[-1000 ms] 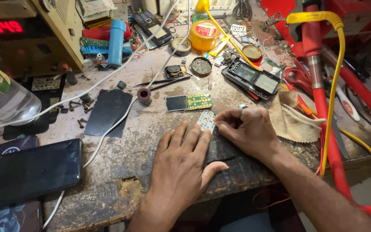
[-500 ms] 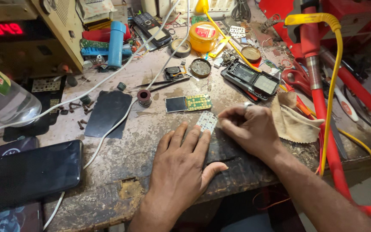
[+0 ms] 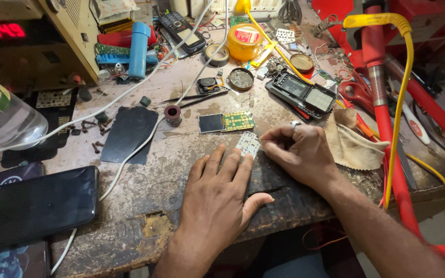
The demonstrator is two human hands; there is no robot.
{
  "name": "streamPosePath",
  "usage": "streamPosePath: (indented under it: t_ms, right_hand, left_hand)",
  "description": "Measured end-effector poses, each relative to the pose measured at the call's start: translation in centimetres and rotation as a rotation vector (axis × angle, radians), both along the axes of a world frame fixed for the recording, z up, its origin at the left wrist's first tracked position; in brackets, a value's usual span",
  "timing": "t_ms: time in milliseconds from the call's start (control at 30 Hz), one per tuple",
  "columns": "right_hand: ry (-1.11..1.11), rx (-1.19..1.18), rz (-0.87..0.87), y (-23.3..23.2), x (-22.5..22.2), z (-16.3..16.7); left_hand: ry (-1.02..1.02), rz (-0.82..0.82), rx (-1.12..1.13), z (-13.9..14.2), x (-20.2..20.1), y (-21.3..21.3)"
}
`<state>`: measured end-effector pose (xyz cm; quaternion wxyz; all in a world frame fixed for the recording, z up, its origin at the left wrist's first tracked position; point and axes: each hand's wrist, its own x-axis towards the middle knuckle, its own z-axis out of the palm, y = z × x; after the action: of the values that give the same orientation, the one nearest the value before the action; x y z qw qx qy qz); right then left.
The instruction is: The person handles a small circuit board and a camera module on a cluttered workbench. They use a yellow-handled screwdriver to adjust components, then attach a silver metal shield to the board and inspect the assembly.
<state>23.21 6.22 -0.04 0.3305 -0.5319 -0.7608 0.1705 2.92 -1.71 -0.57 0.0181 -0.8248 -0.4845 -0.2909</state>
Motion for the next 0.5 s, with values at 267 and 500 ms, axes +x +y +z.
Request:
streamPosePath:
  t_ms: [267,500]
  right_hand:
    - [-0.07,0.04,-0.006,-0.14,-0.34,0.03]
    - [-0.08,0.096,0.025,0.14,-0.13,0.04]
  left_hand:
    - [0.005,0.001,0.003,-0.01,0.04,-0.02]
    - [0.007,0.002,-0.001,-0.11,0.09,0.04]
